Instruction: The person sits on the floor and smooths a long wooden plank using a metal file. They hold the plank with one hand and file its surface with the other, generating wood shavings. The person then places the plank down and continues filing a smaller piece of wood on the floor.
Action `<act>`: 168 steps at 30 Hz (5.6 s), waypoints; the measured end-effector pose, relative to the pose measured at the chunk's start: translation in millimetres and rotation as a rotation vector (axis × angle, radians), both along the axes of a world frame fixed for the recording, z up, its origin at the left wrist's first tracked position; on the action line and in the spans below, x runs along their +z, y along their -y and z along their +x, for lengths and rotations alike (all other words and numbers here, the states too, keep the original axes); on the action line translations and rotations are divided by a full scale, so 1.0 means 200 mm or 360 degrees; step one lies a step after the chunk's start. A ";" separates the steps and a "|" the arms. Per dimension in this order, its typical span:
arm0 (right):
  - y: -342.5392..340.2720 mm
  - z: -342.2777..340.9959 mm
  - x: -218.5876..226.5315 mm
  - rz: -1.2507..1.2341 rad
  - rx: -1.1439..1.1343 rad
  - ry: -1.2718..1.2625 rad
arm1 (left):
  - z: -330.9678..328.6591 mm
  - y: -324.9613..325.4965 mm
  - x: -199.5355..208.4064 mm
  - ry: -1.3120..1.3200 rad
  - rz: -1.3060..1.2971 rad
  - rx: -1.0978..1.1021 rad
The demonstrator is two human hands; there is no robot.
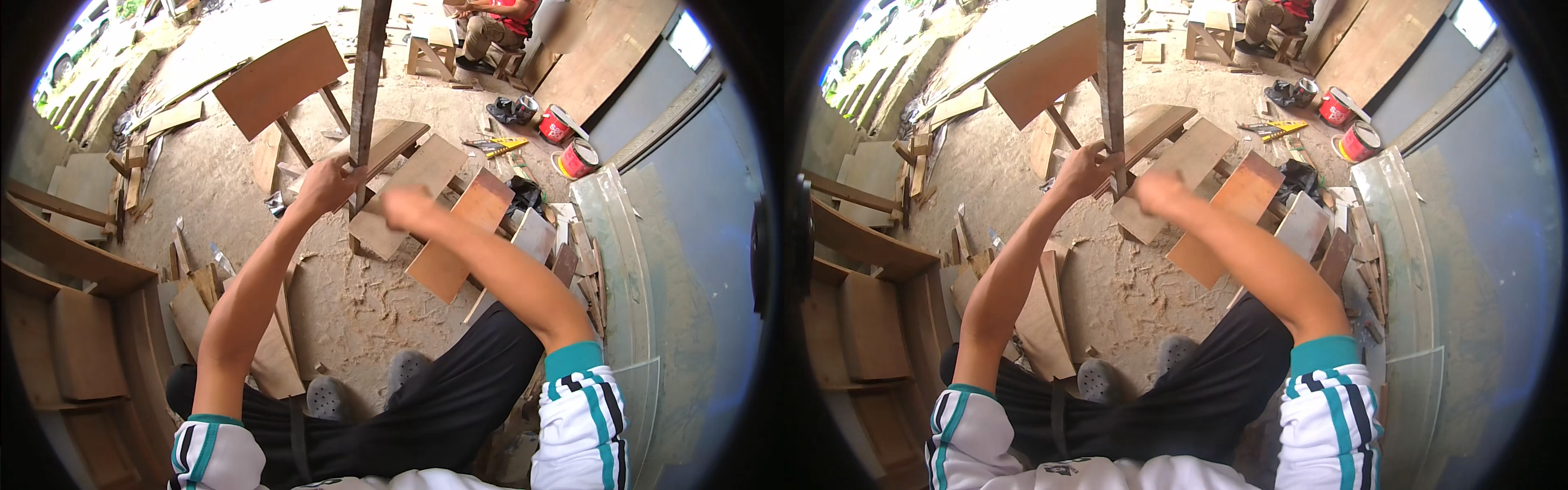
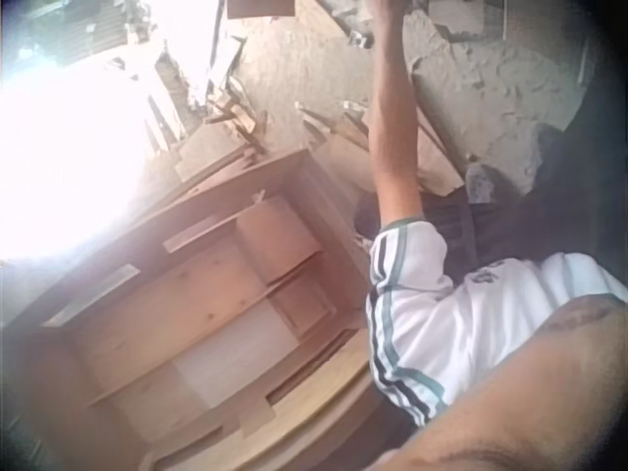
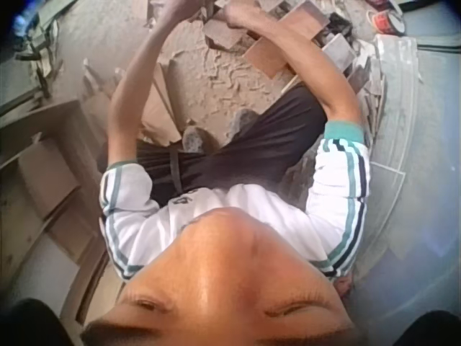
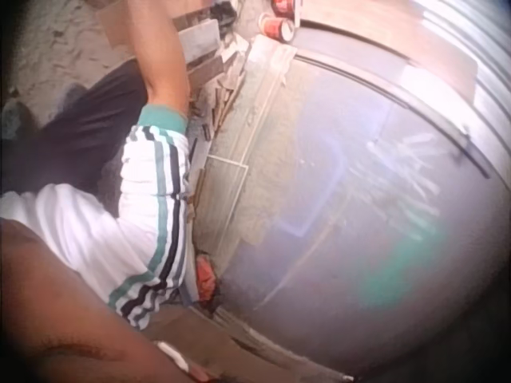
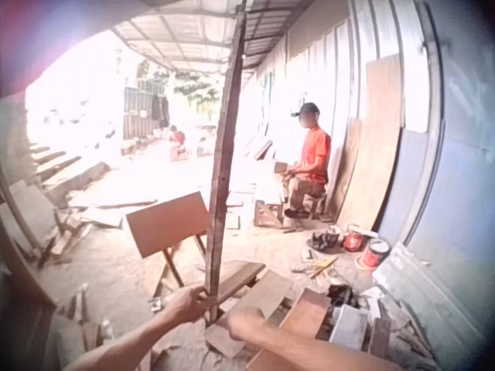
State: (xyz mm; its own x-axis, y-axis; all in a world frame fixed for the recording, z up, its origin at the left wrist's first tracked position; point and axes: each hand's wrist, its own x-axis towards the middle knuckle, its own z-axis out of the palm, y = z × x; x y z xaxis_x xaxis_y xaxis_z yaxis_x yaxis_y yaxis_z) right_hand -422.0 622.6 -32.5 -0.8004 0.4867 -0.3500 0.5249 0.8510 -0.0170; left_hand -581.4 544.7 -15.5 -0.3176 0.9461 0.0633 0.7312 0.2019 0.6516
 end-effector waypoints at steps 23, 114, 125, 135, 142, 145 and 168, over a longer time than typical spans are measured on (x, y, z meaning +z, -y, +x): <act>-0.24 -0.06 -0.26 -0.0488 -0.0369 -0.0530 | 0.06 0.25 -0.02 0.0051 0.0228 0.0150; 0.04 -0.18 -0.29 0.0015 -0.0283 -0.0474 | 0.13 0.07 -1.32 0.1786 -0.0317 0.0299; 0.09 -0.21 -0.35 0.0380 -0.0282 -0.0333 | 0.11 0.10 -1.28 0.1814 -0.0287 0.0331; -0.01 -0.13 -0.33 0.0042 -0.0057 -0.0756 | 0.06 0.07 -1.38 0.1769 -0.0289 0.0347; -0.06 -0.10 -0.32 -0.0002 0.0021 -0.0628 | 0.09 0.11 -1.26 0.1799 -0.0374 0.0273; -0.02 -0.13 -0.28 -0.0021 0.0062 -0.0616 | 0.07 0.11 -1.28 0.1752 -0.0355 0.0292; -0.05 -0.25 -0.35 -0.0321 -0.0603 -0.0613 | 0.08 0.08 -1.35 0.1786 -0.0323 0.0243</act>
